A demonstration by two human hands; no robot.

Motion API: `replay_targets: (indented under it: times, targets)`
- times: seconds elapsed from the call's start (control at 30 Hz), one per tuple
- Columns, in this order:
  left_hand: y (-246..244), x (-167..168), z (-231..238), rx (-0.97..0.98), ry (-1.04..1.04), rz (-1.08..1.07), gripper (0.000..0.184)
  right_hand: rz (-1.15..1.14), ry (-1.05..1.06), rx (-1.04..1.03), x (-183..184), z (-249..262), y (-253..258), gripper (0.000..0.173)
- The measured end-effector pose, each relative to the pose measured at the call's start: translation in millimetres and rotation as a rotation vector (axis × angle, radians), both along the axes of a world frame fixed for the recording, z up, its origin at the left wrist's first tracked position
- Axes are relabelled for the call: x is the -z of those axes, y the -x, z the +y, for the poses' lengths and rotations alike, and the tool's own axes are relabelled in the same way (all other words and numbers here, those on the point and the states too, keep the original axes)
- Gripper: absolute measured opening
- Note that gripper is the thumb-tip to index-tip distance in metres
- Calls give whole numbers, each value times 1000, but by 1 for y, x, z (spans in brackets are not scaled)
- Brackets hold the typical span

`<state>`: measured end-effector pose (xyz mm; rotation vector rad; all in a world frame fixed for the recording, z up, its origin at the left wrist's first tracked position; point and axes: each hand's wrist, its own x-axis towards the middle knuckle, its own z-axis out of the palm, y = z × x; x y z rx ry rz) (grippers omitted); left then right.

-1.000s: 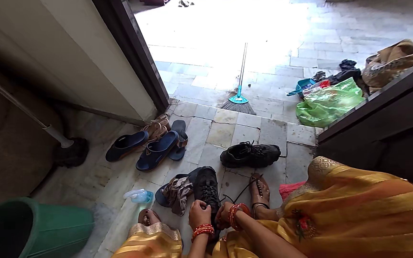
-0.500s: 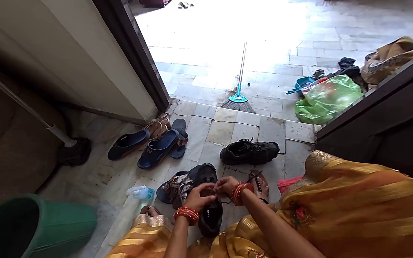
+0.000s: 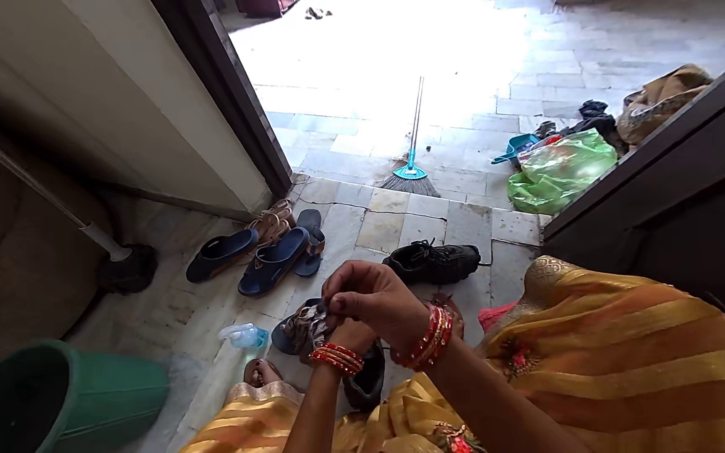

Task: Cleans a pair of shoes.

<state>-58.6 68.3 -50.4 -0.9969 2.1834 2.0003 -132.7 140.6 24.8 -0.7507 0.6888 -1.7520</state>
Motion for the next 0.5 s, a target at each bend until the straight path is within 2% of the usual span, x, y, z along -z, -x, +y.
replay_targets:
  times: [0.07, 0.1, 0.2, 0.27, 0.3, 0.37, 0.43, 0.5]
  targets:
    - [-4, 0, -5, -83, -24, 115, 16, 13, 76, 14, -6, 3, -2, 13]
    - [-8, -9, -7, -111, -16, 80, 15, 67, 79, 52, -8, 4, -1, 12]
    - [-16, -9, -26, -232, 80, -85, 23, 511, -78, 277, -1, 2, 11, 22]
    - [-28, 1, -40, -254, 206, -165, 31, 796, -236, 353, 32, -5, 23, 25]
    - [-34, 8, -47, -247, 279, -242, 39, 908, -337, 309, 54, -8, 30, 24]
    - [-45, 19, -57, -259, 346, -416, 50, 1047, -590, 91, 99, -8, 35, 23]
    - [-56, 31, -65, -255, 364, -595, 55, 1087, -829, -135, 134, -5, 33, 28]
    - [-67, 42, -71, -205, 366, -770, 55, 1115, -993, -236, 156, -4, 29, 32]
